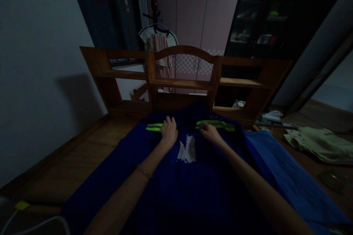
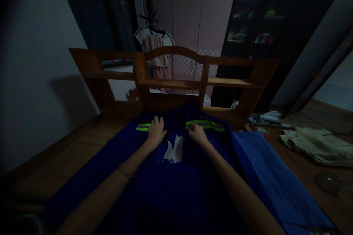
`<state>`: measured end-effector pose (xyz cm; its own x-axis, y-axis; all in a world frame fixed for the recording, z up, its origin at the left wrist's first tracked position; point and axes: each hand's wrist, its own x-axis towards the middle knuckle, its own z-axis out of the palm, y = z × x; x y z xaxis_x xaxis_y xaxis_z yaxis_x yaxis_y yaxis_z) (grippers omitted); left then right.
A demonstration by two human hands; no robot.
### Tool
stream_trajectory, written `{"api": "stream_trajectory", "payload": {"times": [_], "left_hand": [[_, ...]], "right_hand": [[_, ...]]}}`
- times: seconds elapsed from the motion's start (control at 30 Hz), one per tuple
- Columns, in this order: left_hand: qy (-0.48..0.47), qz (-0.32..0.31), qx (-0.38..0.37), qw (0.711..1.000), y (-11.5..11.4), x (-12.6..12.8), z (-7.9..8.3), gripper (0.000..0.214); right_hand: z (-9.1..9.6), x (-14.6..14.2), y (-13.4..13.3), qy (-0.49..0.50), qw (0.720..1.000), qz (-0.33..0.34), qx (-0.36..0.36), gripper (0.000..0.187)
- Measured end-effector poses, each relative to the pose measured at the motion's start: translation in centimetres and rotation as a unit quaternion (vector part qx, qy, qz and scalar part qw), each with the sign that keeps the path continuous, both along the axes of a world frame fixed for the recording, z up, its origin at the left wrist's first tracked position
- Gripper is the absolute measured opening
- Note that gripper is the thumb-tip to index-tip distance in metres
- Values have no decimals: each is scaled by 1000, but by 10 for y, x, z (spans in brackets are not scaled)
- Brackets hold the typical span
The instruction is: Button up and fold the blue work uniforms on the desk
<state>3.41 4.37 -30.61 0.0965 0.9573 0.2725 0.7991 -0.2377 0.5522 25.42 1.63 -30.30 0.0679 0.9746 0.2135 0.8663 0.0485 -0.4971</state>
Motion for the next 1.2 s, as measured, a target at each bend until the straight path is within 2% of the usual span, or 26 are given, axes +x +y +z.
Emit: {"api": "stream_trajectory", "payload": {"times": [0.07, 0.1, 0.2, 0.3, 0.4, 0.5, 0.6, 0.67, 0.77, 0.83, 0.9, 0.93, 1.0, 1.07, 1.1, 1.13, 1.2], "left_hand": [[108, -44, 111, 987, 1, 5, 3, 45], [154, -81, 133, 976, 4, 7, 3, 49], [213, -159, 92, 960, 20, 10, 4, 32], [212, -152, 49, 964, 36, 8, 4, 19], [201, -132, 18, 971, 40, 2, 3, 26], [181, -150, -12, 972, 30, -6, -1, 40], [91, -231, -54, 967, 17, -16, -12, 39], [17, -255, -83, 963, 13, -21, -19, 36], [-114, -214, -123, 962, 23, -24, -20, 36], [-207, -170, -125, 955, 38, -22, -11, 32], [-271, -126, -100, 949, 56, -19, 5, 32], [-315, -119, -84, 938, 64, -18, 14, 36], [-440, -143, -57, 885, 76, -16, 31, 39], [-528, -196, -40, 825, 80, -15, 39, 37], [-532, -218, -35, 817, 79, -15, 38, 38], [-505, -225, -25, 833, 77, -15, 35, 42], [-423, -180, 27, 888, 70, -14, 18, 44]], "right_hand": [[-13, -5, -4, -13, 1000, -4, -18, 31], [-19, -7, -5, -18, 999, -15, -22, 39], [-27, -16, -4, -64, 994, -84, -35, 69], [-25, -23, 3, -102, 984, -145, -30, 90], [-22, -26, 9, -120, 982, -148, 15, 89], [-30, -26, 10, -150, 983, -92, 41, 82], [-42, -26, 8, -167, 983, -53, 44, 76], [-48, -26, 7, -164, 984, -50, 47, 69], [-52, -27, 8, -151, 986, -58, 44, 57], [-52, -26, 8, -145, 986, -63, 47, 54], [-52, -26, 8, -138, 987, -64, 58, 57], [-52, -25, 8, -135, 987, -63, 63, 60], [-53, -24, 7, -125, 988, -60, 69, 66], [-54, -24, 7, -111, 990, -59, 70, 70], [-54, -23, 8, -103, 990, -60, 75, 71], [-54, -23, 8, -95, 990, -63, 87, 71], [-53, -22, 9, -80, 986, -70, 128, 68]]}}
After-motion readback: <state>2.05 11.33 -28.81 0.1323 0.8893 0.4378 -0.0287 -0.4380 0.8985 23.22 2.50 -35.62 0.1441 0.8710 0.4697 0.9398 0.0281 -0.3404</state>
